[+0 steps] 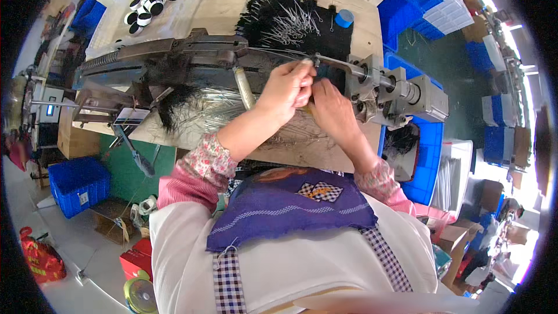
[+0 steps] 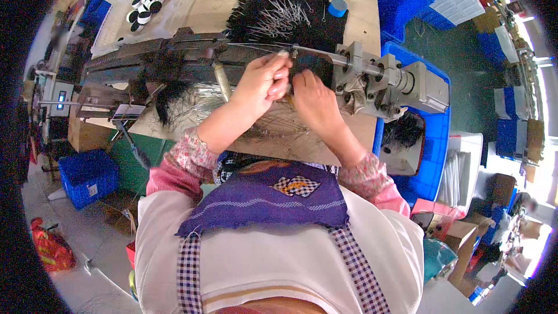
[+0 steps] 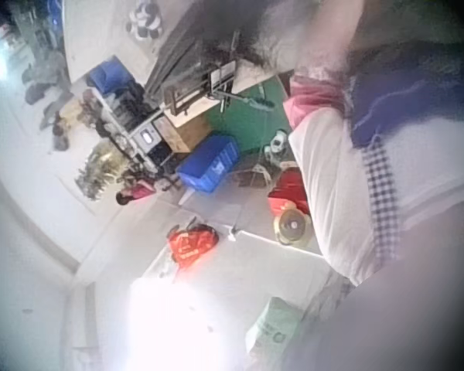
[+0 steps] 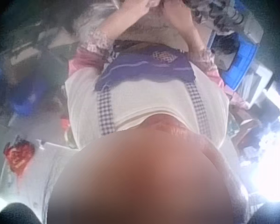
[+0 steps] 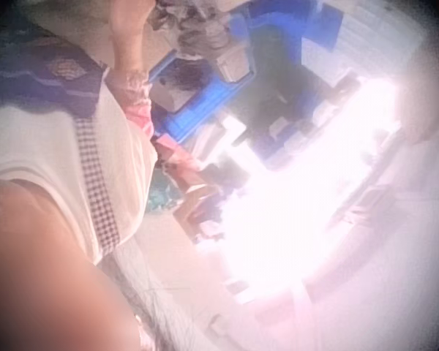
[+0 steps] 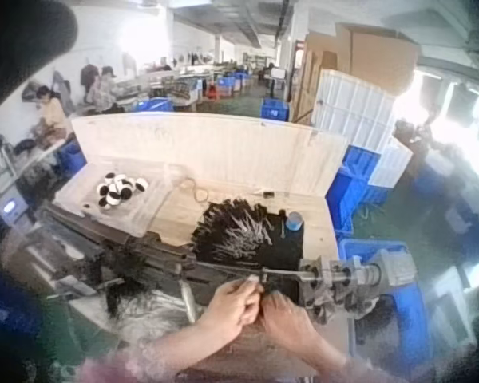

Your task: Assembling and trimming fine black fibers to create small brush or eyelash bundles using a specialized machine and hand tools.

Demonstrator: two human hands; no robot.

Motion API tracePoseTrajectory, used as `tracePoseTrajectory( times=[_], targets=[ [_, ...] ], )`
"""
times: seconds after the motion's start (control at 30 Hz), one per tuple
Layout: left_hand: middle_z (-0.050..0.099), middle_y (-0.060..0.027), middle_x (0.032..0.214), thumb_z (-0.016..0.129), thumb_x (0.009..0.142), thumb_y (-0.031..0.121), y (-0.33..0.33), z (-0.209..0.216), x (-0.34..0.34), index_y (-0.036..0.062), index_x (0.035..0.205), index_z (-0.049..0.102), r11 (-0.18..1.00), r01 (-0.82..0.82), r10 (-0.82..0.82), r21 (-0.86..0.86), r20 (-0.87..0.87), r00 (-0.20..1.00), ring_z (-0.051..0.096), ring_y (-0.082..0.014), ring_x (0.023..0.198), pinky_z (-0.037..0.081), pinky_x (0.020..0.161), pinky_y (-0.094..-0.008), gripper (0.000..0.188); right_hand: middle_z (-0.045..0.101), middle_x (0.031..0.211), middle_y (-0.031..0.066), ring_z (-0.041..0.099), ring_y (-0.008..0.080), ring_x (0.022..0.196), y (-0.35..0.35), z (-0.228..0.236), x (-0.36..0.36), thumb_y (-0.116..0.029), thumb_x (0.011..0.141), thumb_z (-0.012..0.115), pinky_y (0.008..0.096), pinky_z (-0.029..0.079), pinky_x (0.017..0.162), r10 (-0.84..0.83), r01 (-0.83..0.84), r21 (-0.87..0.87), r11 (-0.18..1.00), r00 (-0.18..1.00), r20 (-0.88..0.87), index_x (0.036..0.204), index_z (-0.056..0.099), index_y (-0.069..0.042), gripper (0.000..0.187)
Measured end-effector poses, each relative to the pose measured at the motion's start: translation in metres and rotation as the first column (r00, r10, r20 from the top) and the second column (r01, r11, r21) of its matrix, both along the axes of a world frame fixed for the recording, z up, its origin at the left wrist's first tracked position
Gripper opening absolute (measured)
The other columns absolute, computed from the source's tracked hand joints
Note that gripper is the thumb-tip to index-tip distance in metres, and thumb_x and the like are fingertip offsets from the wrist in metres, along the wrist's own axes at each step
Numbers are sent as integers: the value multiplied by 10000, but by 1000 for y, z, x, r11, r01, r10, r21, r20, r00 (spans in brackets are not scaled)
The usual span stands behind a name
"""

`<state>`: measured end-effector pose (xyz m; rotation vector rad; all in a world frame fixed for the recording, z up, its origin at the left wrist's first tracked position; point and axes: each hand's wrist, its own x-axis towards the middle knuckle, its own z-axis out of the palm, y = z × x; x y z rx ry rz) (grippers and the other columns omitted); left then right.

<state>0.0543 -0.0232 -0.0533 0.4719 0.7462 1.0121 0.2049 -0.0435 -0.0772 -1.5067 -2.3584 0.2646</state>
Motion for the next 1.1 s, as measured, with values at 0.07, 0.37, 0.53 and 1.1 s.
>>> tracePoseTrajectory(
  times=[0.07,0.37,0.53,1.1],
  targets=[
    [386,45,567,519,960,253,1,0,-8,55,821,515,993,-110,107,-44,-49,993,312,-62,387,210,367,-229,243,568,819,146,604,348,809,-20,27,7,-175,825,615,411,499,653,122,-122,6,992,990,64,944,521,-39,204],
    [386,35,610,483,981,256,1,0,-5,81,872,520,934,-322,348,156,-187,919,301,-75,421,244,404,-246,209,627,819,209,631,391,786,108,82,-3,-40,794,519,450,504,647,261,-223,423,878,965,-32,902,550,0,120],
    [374,36,572,498,974,251,2,-3,-1,94,863,545,928,-346,365,137,-149,919,293,-78,416,235,407,-247,199,645,741,103,642,214,642,114,88,-34,-76,856,555,343,504,588,408,-449,-408,795,893,-190,923,610,38,143],
    [560,-63,864,302,979,537,-7,-1,3,82,1007,521,961,-250,268,115,-197,943,575,-165,720,497,664,-306,506,626,788,111,627,165,636,136,86,-21,-58,898,574,294,538,584,-22,-468,-763,446,847,-532,1116,562,55,246]
  ],
)
